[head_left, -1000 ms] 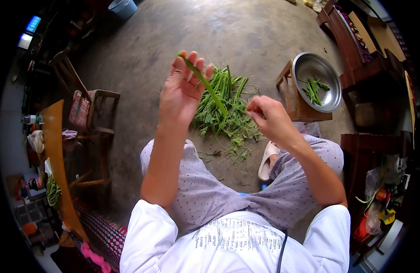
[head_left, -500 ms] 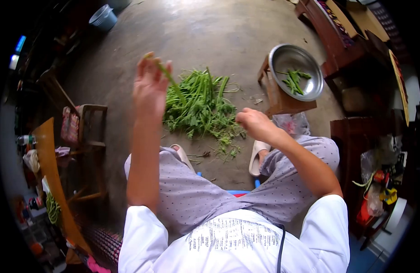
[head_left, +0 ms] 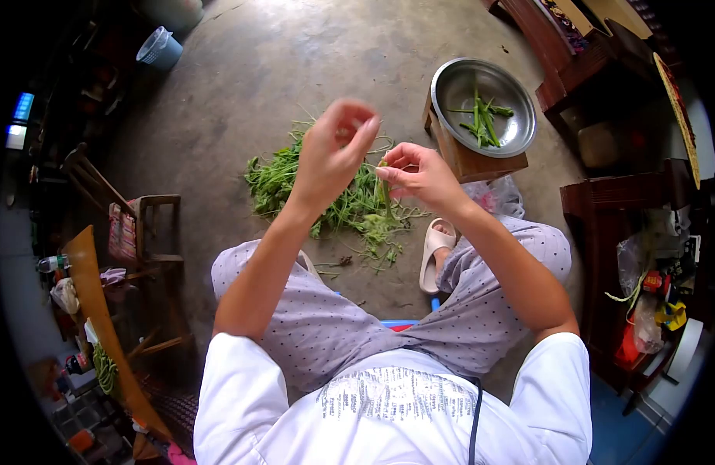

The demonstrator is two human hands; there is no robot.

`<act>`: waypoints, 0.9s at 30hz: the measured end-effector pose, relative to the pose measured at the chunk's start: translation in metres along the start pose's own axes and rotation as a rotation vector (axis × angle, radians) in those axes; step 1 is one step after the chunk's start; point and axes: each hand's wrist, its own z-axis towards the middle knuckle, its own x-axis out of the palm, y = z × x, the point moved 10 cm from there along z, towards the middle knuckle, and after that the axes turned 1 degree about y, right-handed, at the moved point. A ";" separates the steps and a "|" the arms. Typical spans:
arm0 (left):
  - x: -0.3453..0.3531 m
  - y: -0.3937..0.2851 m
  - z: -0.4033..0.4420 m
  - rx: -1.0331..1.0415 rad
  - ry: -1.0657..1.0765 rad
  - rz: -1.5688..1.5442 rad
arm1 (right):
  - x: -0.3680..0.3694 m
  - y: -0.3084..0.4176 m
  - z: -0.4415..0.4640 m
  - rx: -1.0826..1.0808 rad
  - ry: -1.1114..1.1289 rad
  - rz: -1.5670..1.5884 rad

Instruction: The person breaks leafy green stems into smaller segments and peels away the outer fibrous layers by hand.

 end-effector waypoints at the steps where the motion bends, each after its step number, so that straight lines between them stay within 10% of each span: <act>1: -0.003 0.007 -0.011 0.002 -0.003 0.004 | 0.002 0.004 0.000 0.011 0.012 0.088; 12: -0.019 0.010 -0.062 -0.004 0.001 0.052 | 0.038 0.028 -0.006 0.061 0.016 0.374; 27: -0.046 0.016 -0.078 -0.044 -0.023 -0.247 | 0.057 0.069 -0.006 -0.166 0.029 -0.074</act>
